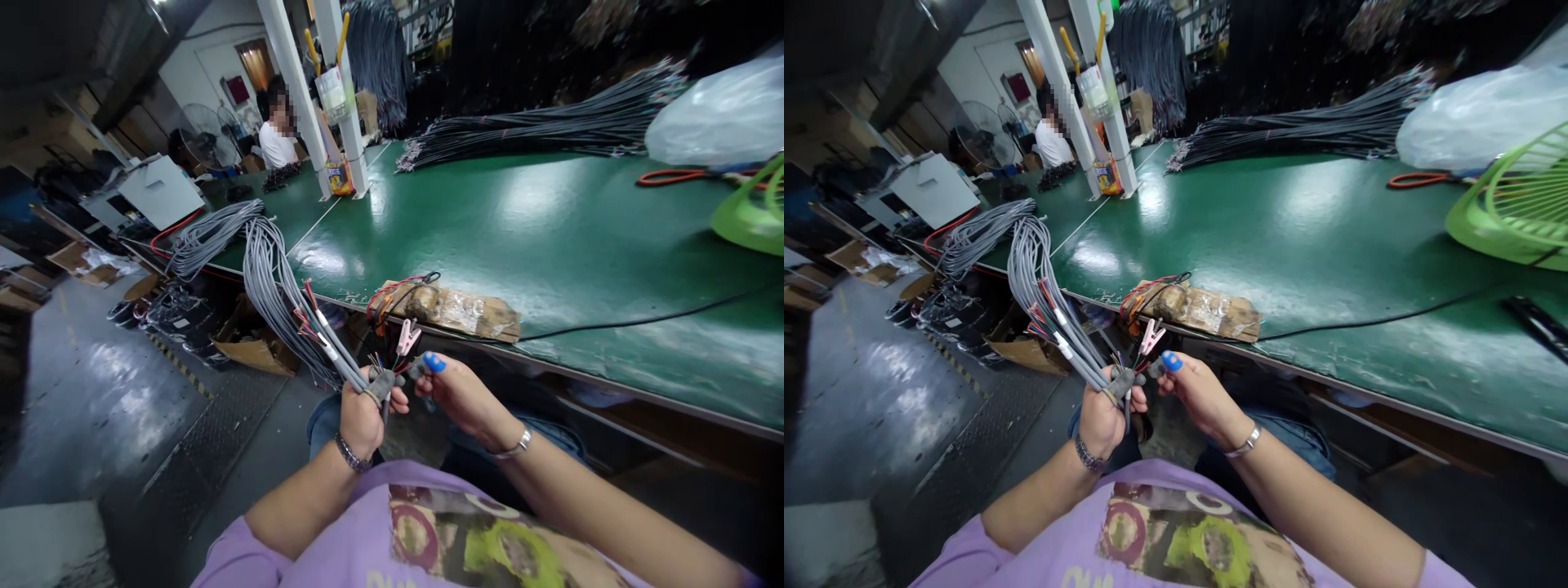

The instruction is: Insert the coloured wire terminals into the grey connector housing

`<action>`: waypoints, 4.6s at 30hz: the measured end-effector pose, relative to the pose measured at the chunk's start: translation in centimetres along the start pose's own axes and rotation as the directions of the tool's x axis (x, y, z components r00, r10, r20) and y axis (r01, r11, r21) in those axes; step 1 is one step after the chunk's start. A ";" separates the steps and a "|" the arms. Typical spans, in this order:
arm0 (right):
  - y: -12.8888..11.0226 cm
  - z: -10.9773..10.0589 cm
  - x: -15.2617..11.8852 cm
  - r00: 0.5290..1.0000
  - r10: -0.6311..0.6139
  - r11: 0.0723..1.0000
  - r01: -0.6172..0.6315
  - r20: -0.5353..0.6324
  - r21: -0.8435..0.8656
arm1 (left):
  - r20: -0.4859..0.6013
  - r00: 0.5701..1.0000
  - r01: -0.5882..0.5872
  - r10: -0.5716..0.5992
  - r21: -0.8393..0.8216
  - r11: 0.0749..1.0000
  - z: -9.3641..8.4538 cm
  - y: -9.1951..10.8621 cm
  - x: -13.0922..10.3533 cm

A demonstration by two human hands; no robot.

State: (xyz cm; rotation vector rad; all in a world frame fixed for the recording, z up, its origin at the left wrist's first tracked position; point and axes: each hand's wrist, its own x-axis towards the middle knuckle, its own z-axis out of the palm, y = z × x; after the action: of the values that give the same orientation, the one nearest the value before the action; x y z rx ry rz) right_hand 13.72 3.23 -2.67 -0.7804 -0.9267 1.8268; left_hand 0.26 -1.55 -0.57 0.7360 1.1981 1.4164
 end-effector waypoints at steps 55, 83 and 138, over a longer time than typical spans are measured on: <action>-0.9 1.0 -0.2 0.994 0.085 0.992 -0.078 0.062 -0.104 | 0.086 0.996 0.007 -0.009 0.018 1.000 -0.7 -0.9 -0.2; -1.0 1.1 -0.5 0.996 0.077 0.988 -0.072 0.034 -0.134 | 0.122 0.992 -0.011 0.001 0.076 0.997 -0.9 -1.2 0.2; -1.1 1.2 2.4 0.977 0.173 0.931 -0.204 0.126 0.302 | 0.048 0.999 -0.027 0.025 0.043 0.999 0.4 0.1 -0.1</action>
State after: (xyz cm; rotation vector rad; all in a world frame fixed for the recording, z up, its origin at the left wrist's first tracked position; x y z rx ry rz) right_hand 12.35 5.44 -1.43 -0.6004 -0.6134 2.1315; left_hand 0.61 -1.54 -0.35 0.8132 1.1898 1.3904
